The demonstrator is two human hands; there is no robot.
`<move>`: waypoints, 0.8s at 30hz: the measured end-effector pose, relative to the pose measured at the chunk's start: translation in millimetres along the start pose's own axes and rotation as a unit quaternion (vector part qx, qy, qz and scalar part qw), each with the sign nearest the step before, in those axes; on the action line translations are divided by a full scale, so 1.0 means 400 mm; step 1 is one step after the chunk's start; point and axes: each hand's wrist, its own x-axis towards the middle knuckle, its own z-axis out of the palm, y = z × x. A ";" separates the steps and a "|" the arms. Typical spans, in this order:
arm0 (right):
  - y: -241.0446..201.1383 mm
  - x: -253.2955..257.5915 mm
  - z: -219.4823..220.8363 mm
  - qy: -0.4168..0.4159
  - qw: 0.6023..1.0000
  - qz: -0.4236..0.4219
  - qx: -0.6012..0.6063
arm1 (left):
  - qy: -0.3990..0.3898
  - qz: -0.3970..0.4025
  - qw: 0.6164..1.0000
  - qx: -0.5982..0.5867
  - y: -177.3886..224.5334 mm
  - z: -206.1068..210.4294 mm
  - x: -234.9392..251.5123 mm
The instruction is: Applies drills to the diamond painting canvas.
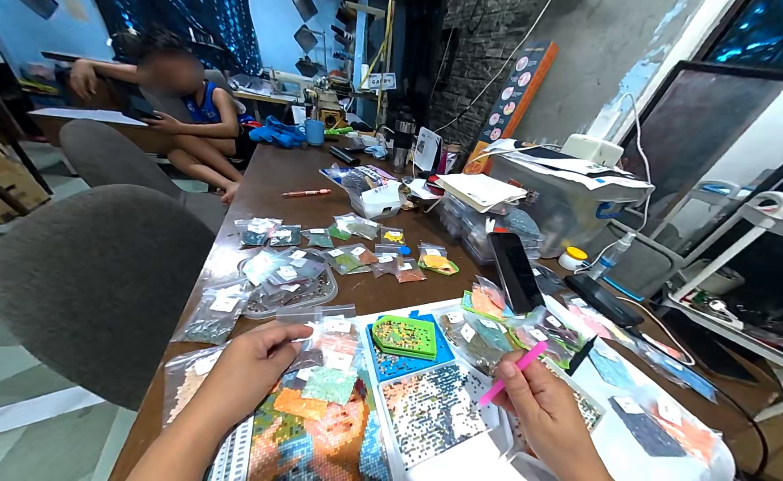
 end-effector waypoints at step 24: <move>-0.002 0.001 -0.004 0.019 0.997 0.029 -0.076 | -0.003 -0.009 1.000 -0.018 -0.001 0.001 0.002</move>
